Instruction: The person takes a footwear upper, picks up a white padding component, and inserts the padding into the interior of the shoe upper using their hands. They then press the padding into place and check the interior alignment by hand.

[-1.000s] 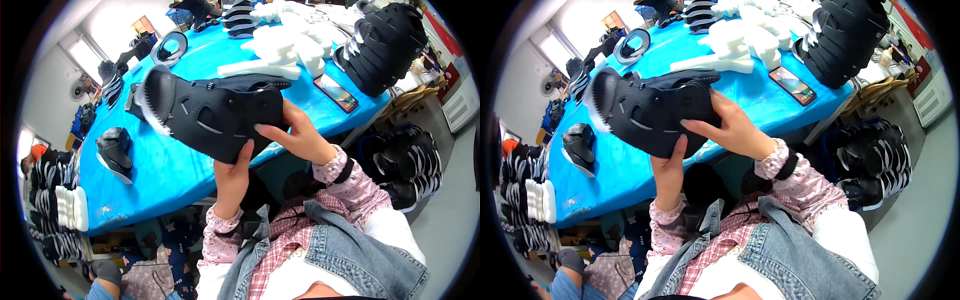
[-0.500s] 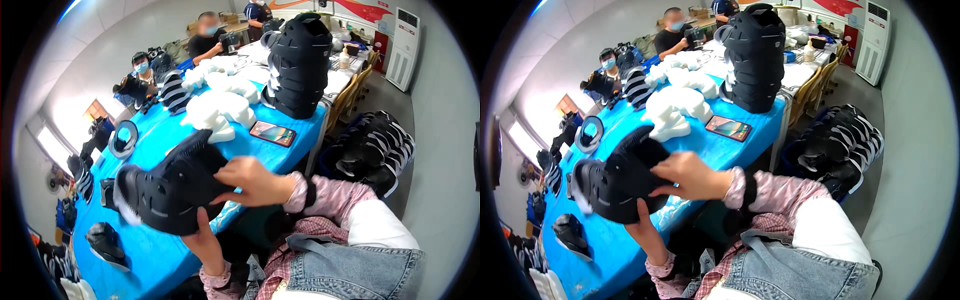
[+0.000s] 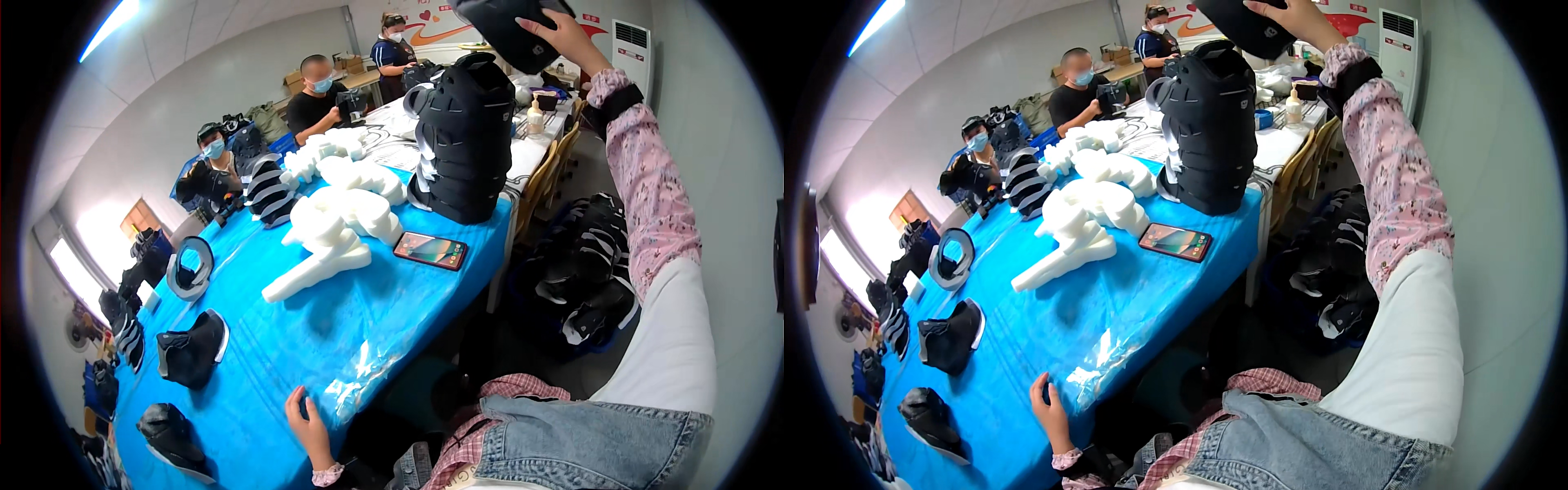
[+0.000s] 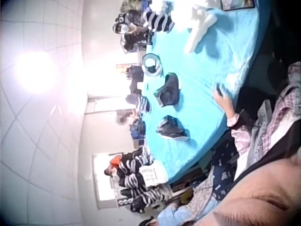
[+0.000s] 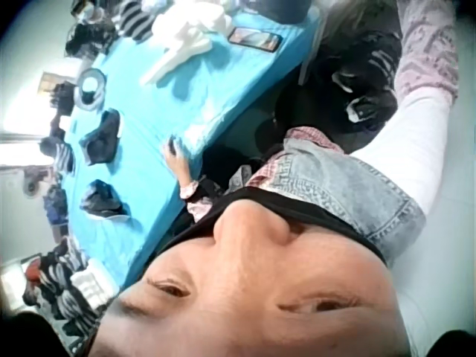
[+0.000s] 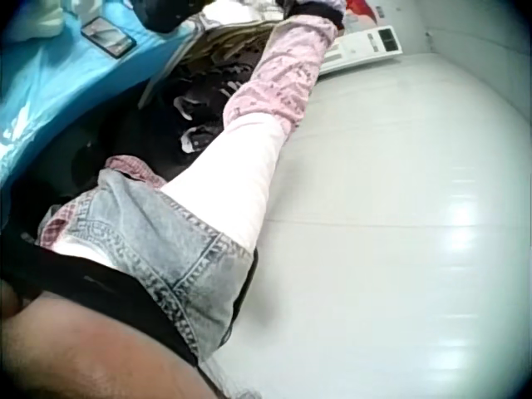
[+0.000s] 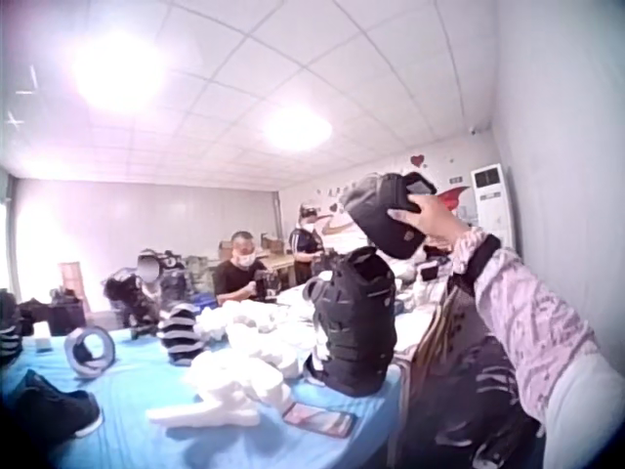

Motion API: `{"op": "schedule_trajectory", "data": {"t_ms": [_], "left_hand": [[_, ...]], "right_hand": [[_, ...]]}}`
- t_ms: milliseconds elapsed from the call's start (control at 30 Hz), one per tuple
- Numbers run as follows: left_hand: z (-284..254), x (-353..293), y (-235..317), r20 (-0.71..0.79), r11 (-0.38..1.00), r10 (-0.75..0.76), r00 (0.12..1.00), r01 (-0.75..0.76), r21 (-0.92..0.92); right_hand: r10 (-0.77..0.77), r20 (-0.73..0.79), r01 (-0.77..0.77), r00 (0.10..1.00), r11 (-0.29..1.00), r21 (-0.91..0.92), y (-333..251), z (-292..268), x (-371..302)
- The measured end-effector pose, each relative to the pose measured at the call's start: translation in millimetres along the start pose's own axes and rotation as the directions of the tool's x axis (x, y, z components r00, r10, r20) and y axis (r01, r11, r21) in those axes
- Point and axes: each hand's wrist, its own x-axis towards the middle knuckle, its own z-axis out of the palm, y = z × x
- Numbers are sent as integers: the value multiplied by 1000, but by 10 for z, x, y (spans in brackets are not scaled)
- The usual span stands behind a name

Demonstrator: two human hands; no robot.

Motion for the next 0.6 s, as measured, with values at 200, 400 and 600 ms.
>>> {"op": "schedule_trajectory", "data": {"t_ms": [200,400,600], "left_hand": [[-56,-50,20,26,1000,-13,1000,13,21],[-49,-77,102,42,997,32,999,-35,72],[-29,-102,50,37,976,66,997,-72,207]], "right_hand": [[-144,303,113,942,987,116,-442,396,-51],[-3,477,-5,879,1000,16,-599,504,47],[9,502,125,865,964,-233,-730,532,28]]}}
